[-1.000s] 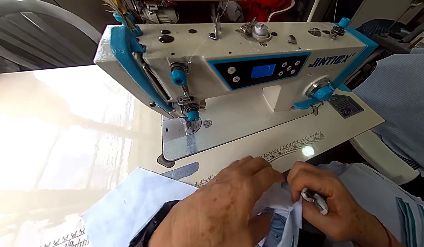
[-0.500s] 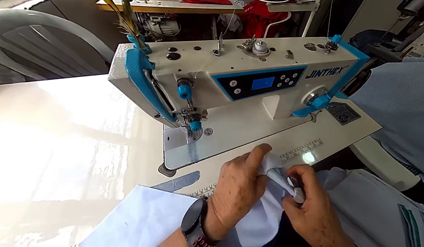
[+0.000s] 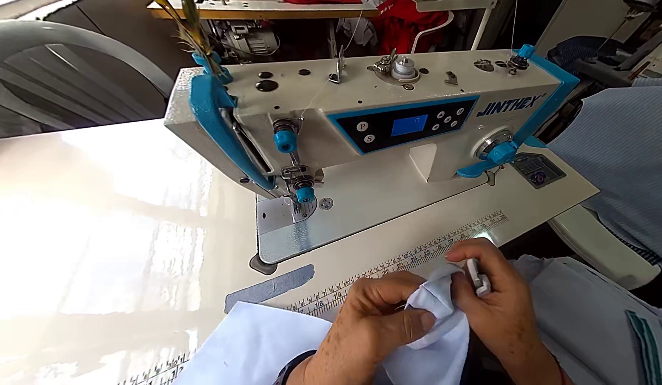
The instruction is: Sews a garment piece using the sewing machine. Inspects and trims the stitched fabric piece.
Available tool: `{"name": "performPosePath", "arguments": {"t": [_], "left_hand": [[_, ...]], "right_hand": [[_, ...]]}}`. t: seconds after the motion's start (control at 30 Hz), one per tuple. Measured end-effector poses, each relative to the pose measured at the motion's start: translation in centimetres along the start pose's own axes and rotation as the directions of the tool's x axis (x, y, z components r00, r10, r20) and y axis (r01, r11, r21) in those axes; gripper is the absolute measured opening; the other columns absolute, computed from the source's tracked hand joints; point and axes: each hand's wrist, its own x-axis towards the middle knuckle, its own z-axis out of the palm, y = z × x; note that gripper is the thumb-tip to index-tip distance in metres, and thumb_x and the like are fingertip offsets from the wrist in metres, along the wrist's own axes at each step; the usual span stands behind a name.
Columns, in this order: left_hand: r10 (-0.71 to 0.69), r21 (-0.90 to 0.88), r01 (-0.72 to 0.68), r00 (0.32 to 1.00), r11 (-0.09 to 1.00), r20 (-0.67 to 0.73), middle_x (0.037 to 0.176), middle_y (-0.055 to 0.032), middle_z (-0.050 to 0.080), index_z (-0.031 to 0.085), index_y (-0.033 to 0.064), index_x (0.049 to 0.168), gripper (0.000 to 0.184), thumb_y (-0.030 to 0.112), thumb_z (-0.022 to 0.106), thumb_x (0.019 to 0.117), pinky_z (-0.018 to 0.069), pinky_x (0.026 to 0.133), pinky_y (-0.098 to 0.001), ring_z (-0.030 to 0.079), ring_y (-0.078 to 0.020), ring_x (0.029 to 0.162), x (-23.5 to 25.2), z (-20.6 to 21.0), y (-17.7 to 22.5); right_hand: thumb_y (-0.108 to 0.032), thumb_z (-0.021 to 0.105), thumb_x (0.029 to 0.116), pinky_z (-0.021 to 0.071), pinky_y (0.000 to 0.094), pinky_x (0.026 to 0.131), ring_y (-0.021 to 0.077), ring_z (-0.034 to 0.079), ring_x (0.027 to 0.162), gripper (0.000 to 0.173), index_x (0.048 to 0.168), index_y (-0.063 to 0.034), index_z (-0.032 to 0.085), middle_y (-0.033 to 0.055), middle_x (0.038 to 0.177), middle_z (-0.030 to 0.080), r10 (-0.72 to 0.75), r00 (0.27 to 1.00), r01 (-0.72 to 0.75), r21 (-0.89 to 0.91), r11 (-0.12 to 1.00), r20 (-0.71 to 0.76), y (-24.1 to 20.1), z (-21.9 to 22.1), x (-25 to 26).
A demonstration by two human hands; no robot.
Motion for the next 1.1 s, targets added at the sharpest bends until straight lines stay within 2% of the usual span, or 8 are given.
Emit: {"name": "performPosePath", "arguments": {"t": [0.2,0.3,0.43,0.53,0.77,0.87,0.97,1.1], "left_hand": [[-0.219,-0.469,0.112,0.959,0.876,-0.179,0.089,-0.0041,0.078,0.081,0.0088,0.093,0.031,-0.012,0.060,0.0840,0.0612,0.079,-0.0267,0.074,-0.0074,0.083,-1.4,2.5,0.9],[-0.157,-0.477,-0.002,0.943,0.879,-0.293,0.094,-0.0083,0.078,0.080,0.0051,0.097,0.019,-0.006,0.066,0.0902,0.0617,0.083,-0.0295,0.075,-0.0110,0.088,-1.2,2.6,0.4],[-0.079,-0.368,-0.078,0.916,0.927,-0.393,0.092,-0.0060,0.078,0.080,0.0068,0.095,0.015,-0.002,0.070,0.0893,0.0614,0.079,-0.0264,0.074,-0.0087,0.084,-0.5,3.4,-1.0],[0.011,-0.255,-0.118,0.923,0.960,-0.384,0.100,-0.0022,0.077,0.080,0.0092,0.097,0.014,0.001,0.071,0.0906,0.0605,0.082,-0.0249,0.072,-0.0065,0.090,-0.4,4.3,-2.0],[0.416,0.321,-0.323,0.864,0.890,-0.284,0.098,0.0036,0.065,0.072,0.0124,0.086,0.003,0.010,0.073,0.0874,0.0534,0.081,-0.0141,0.062,-0.0004,0.096,-0.1,2.3,-3.6],[0.568,0.604,-0.401,0.816,0.689,-0.107,0.114,0.0018,0.064,0.057,0.0136,0.078,0.016,0.016,0.068,0.0894,0.0502,0.097,-0.0198,0.059,-0.0046,0.115,0.3,0.1,-3.6],[0.514,0.500,-0.467,0.857,0.729,0.050,0.111,-0.0087,0.072,0.054,0.0073,0.081,0.015,0.009,0.061,0.0945,0.0560,0.097,-0.0297,0.068,-0.0142,0.114,0.5,-1.0,-3.0],[0.201,0.252,-0.202,0.979,0.946,0.030,0.099,0.0033,0.067,0.052,0.0080,0.109,0.019,0.011,0.065,0.0945,0.0564,0.084,-0.0209,0.066,-0.0016,0.094,-0.2,-0.8,-2.8]], "right_hand": [[-0.014,0.074,0.0838,0.0545,0.0155,0.072,-0.0029,0.065,0.082,0.024,0.106,-0.0105,0.065,-0.0083,0.093,0.069,0.355,0.848,-0.525,0.544,0.655,0.393,0.9,1.4,-1.9],[-0.022,0.075,0.0891,0.0524,0.0181,0.059,0.0017,0.063,0.070,0.020,0.107,-0.0134,0.072,-0.0007,0.101,0.071,0.299,0.936,-0.328,0.769,0.548,0.186,1.9,-0.2,-2.0],[-0.018,0.076,0.0911,0.0526,0.0090,0.070,-0.0032,0.062,0.085,0.014,0.102,-0.0168,0.068,-0.0054,0.103,0.065,-0.103,0.995,0.100,0.204,0.974,0.006,-1.7,-2.6,-1.0],[-0.016,0.076,0.0891,0.0492,0.0084,0.069,0.0012,0.059,0.081,0.023,0.108,-0.0091,0.066,0.0038,0.103,0.062,-0.263,0.964,0.264,-0.134,0.955,0.024,-2.1,-1.0,-1.6],[-0.016,0.060,0.1023,0.0561,0.0141,0.082,0.0042,0.066,0.095,0.010,0.103,-0.0062,0.065,0.0049,0.102,0.066,-0.312,0.950,0.310,-0.066,0.949,-0.022,-0.1,0.8,-1.9],[-0.017,0.062,0.1018,0.0530,0.0091,0.063,-0.0059,0.062,0.073,0.011,0.100,-0.0073,0.067,-0.0032,0.093,0.069,0.026,0.987,-0.091,0.416,0.905,0.160,-0.4,-0.1,-1.6],[-0.014,0.067,0.0959,0.0475,0.0144,0.049,-0.0032,0.056,0.052,0.004,0.100,-0.0130,0.067,-0.0093,0.066,0.062,0.279,0.793,-0.609,0.682,0.406,0.542,-0.8,-1.4,-1.1],[-0.013,0.067,0.0970,0.0429,0.0112,0.048,-0.0069,0.051,0.052,0.006,0.101,-0.0163,0.064,-0.0131,0.067,0.058,0.295,0.797,-0.603,0.665,0.440,0.528,-0.8,-1.5,-1.1]]}}
